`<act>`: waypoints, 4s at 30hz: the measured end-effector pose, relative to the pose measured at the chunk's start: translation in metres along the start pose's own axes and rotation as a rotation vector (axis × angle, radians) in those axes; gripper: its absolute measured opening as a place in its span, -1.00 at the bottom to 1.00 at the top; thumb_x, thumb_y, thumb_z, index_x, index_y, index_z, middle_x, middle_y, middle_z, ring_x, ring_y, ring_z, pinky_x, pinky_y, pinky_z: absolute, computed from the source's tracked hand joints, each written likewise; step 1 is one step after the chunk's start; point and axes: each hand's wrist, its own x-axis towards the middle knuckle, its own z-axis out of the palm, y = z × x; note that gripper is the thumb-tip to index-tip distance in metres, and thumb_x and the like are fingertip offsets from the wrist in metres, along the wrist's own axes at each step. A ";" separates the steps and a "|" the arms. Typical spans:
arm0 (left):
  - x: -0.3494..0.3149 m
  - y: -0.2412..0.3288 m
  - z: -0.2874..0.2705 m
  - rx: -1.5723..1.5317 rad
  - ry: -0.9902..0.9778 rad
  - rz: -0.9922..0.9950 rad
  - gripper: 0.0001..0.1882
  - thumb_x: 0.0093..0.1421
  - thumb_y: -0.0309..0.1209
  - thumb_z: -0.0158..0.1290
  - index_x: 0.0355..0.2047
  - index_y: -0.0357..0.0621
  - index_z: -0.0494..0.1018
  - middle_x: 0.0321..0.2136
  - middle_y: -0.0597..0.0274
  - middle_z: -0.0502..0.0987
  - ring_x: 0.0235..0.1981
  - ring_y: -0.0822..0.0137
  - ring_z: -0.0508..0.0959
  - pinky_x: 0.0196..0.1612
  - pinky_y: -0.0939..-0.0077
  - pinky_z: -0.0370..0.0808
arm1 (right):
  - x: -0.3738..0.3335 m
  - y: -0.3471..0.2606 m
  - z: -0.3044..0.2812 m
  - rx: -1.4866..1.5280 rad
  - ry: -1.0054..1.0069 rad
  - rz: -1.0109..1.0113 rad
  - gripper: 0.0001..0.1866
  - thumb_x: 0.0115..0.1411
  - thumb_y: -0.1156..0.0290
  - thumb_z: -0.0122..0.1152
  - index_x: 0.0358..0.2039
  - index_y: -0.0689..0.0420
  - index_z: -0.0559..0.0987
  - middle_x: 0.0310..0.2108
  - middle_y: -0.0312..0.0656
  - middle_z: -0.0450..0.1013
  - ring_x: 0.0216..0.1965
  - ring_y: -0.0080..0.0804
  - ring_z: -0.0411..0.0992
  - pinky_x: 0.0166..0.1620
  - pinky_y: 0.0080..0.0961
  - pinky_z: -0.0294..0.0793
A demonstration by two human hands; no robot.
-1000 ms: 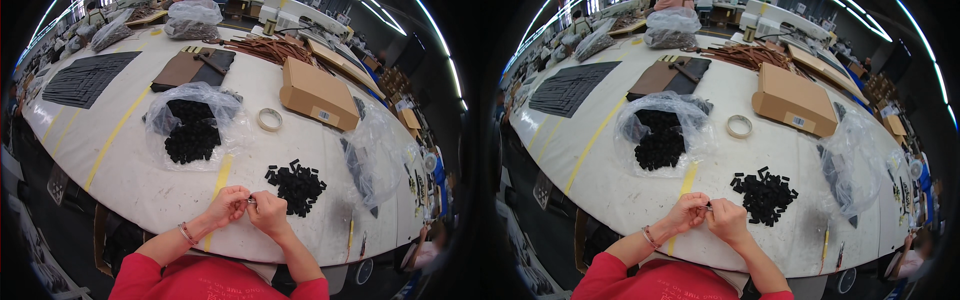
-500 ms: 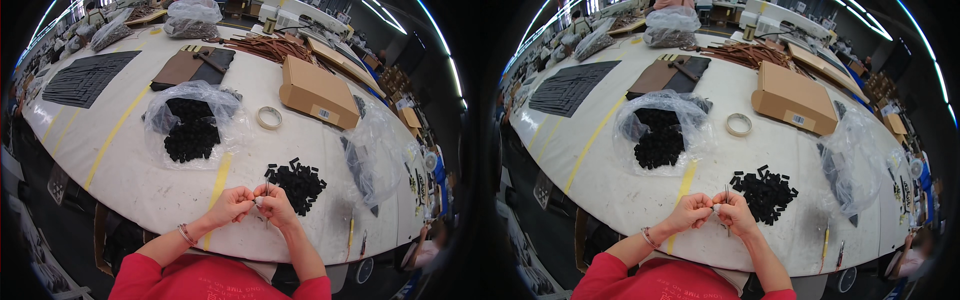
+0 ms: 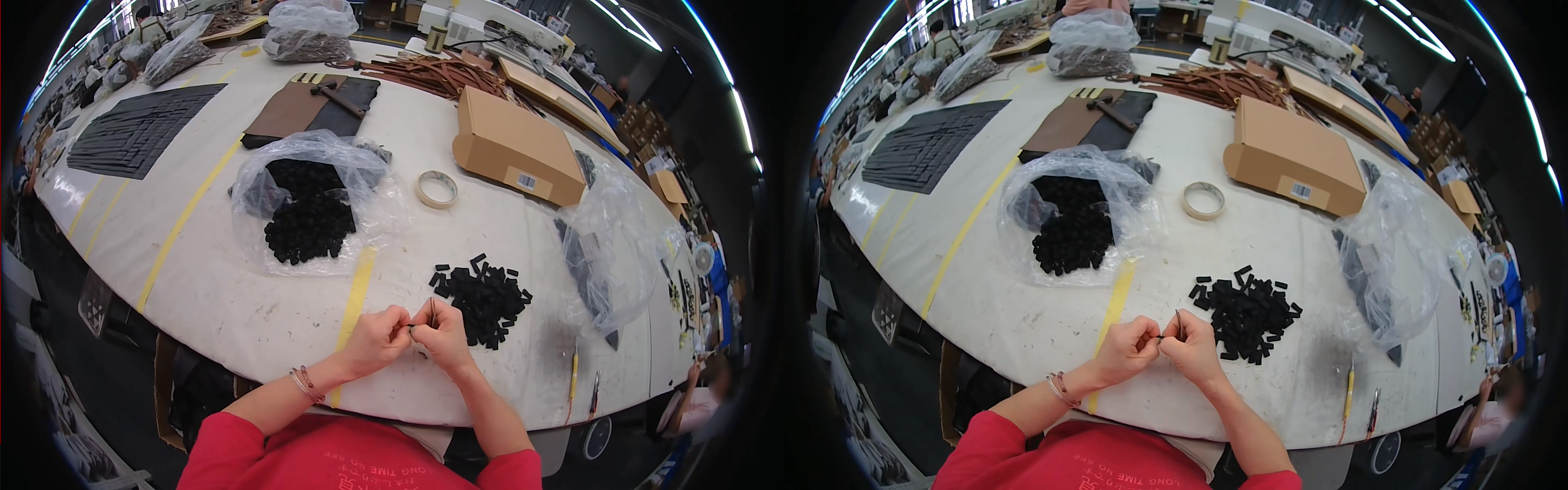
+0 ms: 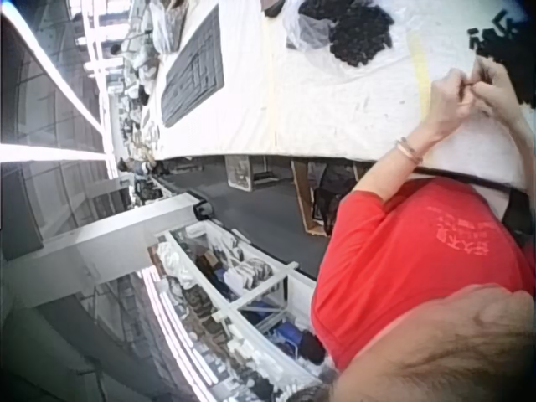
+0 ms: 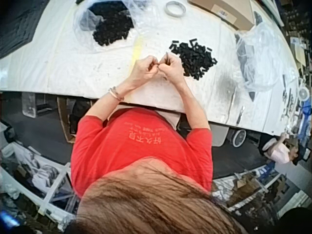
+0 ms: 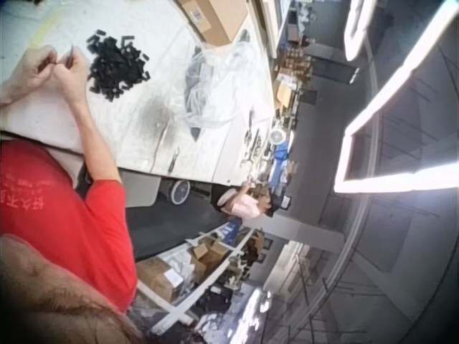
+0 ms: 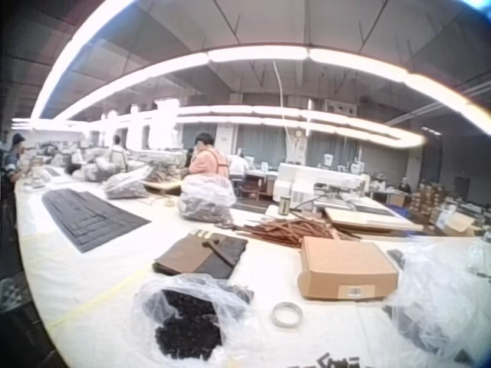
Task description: The person sorts and assembles small black plastic components by hand on a large circular workshop table.
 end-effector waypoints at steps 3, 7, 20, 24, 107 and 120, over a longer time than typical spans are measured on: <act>0.002 -0.006 0.005 0.395 0.208 0.460 -0.93 -0.04 -0.58 -0.06 -0.49 -0.24 0.31 -0.69 0.33 0.38 -0.74 0.57 0.36 -0.69 0.64 0.27 | 0.002 -0.001 0.012 -0.258 0.196 -0.195 -0.90 -0.23 0.59 0.00 -0.63 0.21 0.29 -0.78 -0.38 0.19 -0.72 -0.70 0.09 -0.67 -0.70 0.07; 0.004 -0.004 -0.009 -0.080 0.117 0.049 -0.92 -0.01 -0.58 -0.09 -0.45 -0.22 0.33 -0.64 0.27 0.41 -0.76 0.52 0.37 -0.73 0.67 0.27 | -0.001 -0.016 0.010 -0.110 0.028 -0.002 -0.92 -0.08 0.53 -0.05 -0.50 0.18 0.33 -0.67 -0.39 0.24 -0.67 -0.75 0.10 -0.62 -0.77 0.05; 0.010 0.002 -0.019 -0.976 -0.090 -0.552 -0.86 -0.06 -0.62 -0.23 -0.48 -0.22 0.32 -0.72 0.27 0.33 -0.86 0.61 0.12 -0.83 0.78 0.05 | -0.011 -0.018 -0.009 -0.168 -0.236 0.212 -0.85 0.11 0.39 -0.10 -0.34 0.15 0.40 -0.65 -0.39 0.30 -0.66 -0.76 0.18 -0.60 -0.79 0.14; 0.010 -0.001 -0.019 -0.965 -0.124 -0.584 -0.85 -0.08 -0.63 -0.25 -0.52 -0.23 0.32 -0.75 0.27 0.30 -0.87 0.60 0.12 -0.85 0.79 0.06 | -0.011 -0.008 -0.010 -0.199 -0.258 0.092 -0.85 0.08 0.42 -0.08 -0.36 0.17 0.42 -0.66 -0.39 0.32 -0.64 -0.73 0.24 -0.60 -0.76 0.17; 0.012 -0.010 -0.017 -0.983 0.089 -0.500 -0.87 0.13 -0.38 -0.10 -0.40 -0.19 0.34 -0.69 0.35 0.34 -0.82 0.56 0.26 -0.81 0.74 0.08 | 0.010 0.002 0.023 -0.320 0.209 -0.164 -0.87 -0.03 0.53 0.06 -0.45 0.31 0.46 -0.72 -0.32 0.31 -0.67 -0.73 0.17 -0.60 -0.73 0.17; 0.004 0.001 -0.001 -0.043 0.329 0.018 -0.93 0.04 -0.53 -0.01 -0.52 -0.28 0.36 -0.71 0.27 0.38 -0.75 0.57 0.34 -0.73 0.68 0.24 | 0.010 0.001 0.022 -0.502 0.276 -0.288 -0.91 -0.12 0.53 0.05 -0.59 0.29 0.37 -0.81 -0.16 0.26 -0.78 -0.54 0.21 -0.66 -0.59 0.19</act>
